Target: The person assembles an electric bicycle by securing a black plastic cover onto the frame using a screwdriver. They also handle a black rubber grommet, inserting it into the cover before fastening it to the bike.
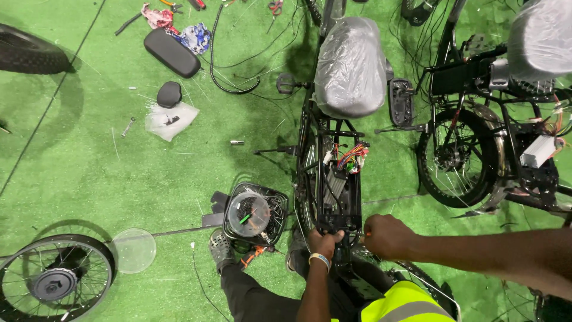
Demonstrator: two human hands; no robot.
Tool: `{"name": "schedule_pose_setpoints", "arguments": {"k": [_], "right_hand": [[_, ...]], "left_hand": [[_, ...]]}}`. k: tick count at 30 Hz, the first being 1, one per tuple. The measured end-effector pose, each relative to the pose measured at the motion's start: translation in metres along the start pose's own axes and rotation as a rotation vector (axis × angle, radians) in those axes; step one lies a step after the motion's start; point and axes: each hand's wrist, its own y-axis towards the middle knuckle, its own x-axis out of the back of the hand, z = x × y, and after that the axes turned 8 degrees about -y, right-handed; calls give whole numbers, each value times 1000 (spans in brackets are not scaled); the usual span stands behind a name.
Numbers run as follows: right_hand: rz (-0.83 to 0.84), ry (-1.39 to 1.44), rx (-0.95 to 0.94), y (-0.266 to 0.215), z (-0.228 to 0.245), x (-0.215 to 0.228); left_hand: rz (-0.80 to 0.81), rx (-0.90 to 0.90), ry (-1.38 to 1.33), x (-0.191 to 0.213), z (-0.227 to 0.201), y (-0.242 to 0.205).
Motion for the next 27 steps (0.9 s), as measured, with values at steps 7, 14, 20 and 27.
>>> {"name": "schedule_pose_setpoints", "arguments": {"k": [7,14,20,27], "right_hand": [[157,-566,348,-5,11,29],[121,-1225,730,-5,-4,28],[194,-1063,830,-13,17,46],[104,-877,513,-6,14,35]], "left_hand": [[-18,-82,77,-1,-9,-14],[36,-127,17,5,-11,-37],[-18,-129,-56,-2,4,-6],[-106,-70,262,-3,-25,-35]]}}
